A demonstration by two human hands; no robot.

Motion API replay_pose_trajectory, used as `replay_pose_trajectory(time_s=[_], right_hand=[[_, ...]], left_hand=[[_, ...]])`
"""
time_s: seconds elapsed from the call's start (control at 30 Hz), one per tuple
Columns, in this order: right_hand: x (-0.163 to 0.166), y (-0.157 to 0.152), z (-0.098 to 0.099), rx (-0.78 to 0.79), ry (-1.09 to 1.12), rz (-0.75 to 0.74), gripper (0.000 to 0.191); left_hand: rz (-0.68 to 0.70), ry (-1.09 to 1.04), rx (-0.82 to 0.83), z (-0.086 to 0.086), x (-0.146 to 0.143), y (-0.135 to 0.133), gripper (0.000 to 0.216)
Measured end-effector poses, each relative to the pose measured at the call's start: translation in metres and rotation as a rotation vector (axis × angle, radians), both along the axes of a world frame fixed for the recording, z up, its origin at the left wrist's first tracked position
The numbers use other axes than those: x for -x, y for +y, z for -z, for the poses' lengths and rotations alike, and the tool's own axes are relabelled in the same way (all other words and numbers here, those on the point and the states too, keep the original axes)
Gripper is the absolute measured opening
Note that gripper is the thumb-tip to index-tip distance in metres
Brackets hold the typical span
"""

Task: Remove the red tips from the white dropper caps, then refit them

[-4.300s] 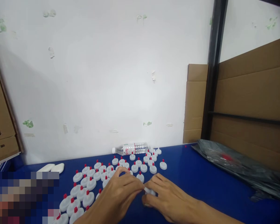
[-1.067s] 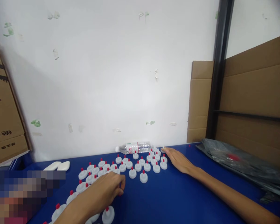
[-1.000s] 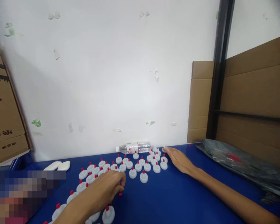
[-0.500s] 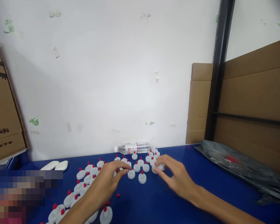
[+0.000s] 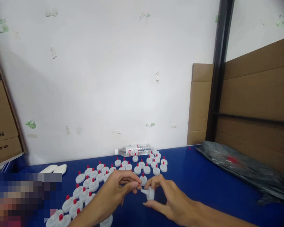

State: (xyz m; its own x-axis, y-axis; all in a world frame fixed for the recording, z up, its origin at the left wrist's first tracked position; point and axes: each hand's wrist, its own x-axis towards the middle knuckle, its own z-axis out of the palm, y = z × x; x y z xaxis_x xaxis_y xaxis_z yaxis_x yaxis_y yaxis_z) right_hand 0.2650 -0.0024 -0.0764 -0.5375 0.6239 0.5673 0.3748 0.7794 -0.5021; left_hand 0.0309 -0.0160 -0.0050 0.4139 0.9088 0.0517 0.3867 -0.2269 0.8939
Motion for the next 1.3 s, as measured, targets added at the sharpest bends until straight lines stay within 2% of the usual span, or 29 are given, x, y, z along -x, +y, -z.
replay_pose_trajectory(time_s=[0.1,0.23,0.57,0.83,1.17,1.3], right_hand=[[-0.001,0.002,-0.001,0.057,0.030,-0.022,0.032],[-0.001,-0.002,-0.004,0.039,0.032,-0.039,0.025],[-0.001,-0.006,-0.008,-0.003,0.054,-0.027,0.016],[-0.003,-0.004,-0.007,0.084,0.068,-0.082,0.014],[-0.003,-0.002,-0.008,0.192,0.046,-0.120,0.018],[-0.004,-0.003,-0.008,0.168,0.018,-0.103,0.016]], left_hand=[[-0.009,0.038,-0.032,0.004,-0.003,-0.002,0.035],[-0.040,0.077,-0.052,0.005,-0.006,-0.003,0.025],[-0.044,0.131,-0.110,0.005,-0.005,-0.005,0.022],[-0.012,0.046,-0.052,0.009,-0.006,-0.001,0.018],[-0.035,-0.044,0.007,0.015,-0.005,0.002,0.008],[-0.005,-0.093,0.036,0.014,-0.007,0.002,0.011]])
